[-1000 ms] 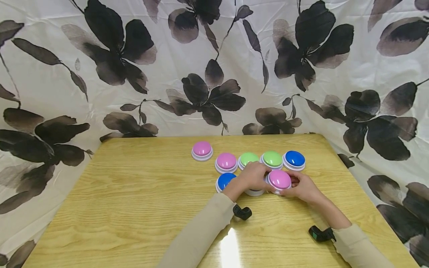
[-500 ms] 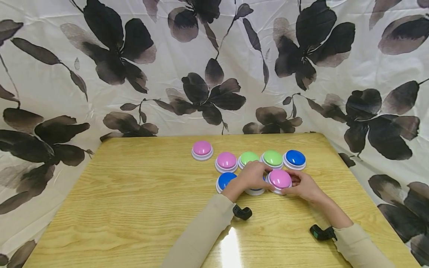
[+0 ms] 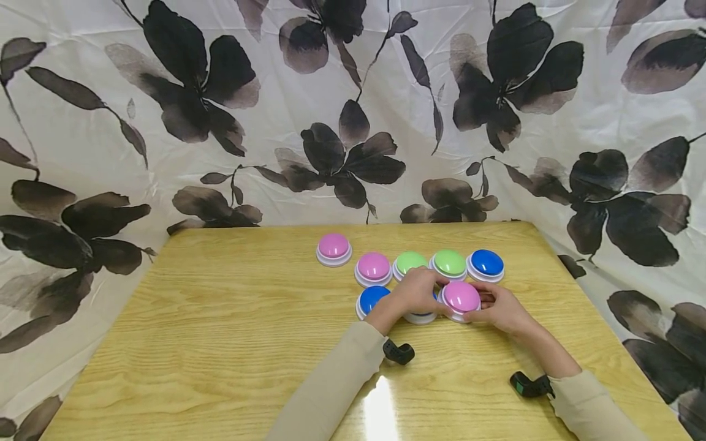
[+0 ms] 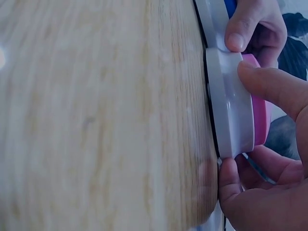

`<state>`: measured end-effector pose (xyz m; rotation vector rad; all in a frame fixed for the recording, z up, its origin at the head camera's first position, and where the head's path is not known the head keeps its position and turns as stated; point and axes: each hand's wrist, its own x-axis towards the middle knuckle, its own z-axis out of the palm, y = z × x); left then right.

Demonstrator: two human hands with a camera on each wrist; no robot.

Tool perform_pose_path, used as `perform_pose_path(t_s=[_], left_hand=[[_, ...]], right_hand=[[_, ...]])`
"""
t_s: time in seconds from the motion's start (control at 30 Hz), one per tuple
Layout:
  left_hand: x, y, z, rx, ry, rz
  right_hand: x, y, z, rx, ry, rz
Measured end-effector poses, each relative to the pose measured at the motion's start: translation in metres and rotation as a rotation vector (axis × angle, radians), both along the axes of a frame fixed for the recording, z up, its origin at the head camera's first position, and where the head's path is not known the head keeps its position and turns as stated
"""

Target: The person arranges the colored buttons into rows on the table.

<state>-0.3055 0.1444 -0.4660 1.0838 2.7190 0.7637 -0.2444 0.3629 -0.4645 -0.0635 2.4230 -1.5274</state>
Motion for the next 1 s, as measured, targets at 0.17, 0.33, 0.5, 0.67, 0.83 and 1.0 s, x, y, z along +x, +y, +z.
perform_pose_path(t_s=[0.17, 0.33, 0.5, 0.67, 0.83, 1.0], left_hand=[[0.001, 0.0, 0.0, 0.002, -0.014, 0.008], [0.001, 0.0, 0.002, 0.013, -0.018, 0.013], [0.002, 0.0, 0.002, 0.008, -0.017, 0.01], [0.001, 0.001, 0.003, 0.005, -0.016, 0.004], [-0.001, 0.0, 0.009, -0.012, -0.047, -0.025], [-0.007, -0.008, 0.024, 0.048, -0.142, -0.052]], right_hand=[[0.001, 0.0, 0.001, -0.017, 0.006, 0.008], [0.002, -0.002, 0.003, -0.027, 0.019, 0.012], [0.001, -0.001, 0.001, -0.018, 0.014, 0.014], [0.001, 0.001, 0.0, -0.015, 0.026, 0.021], [0.0, 0.002, 0.009, 0.03, 0.045, 0.068], [-0.002, -0.001, 0.036, 0.107, 0.122, 0.08]])
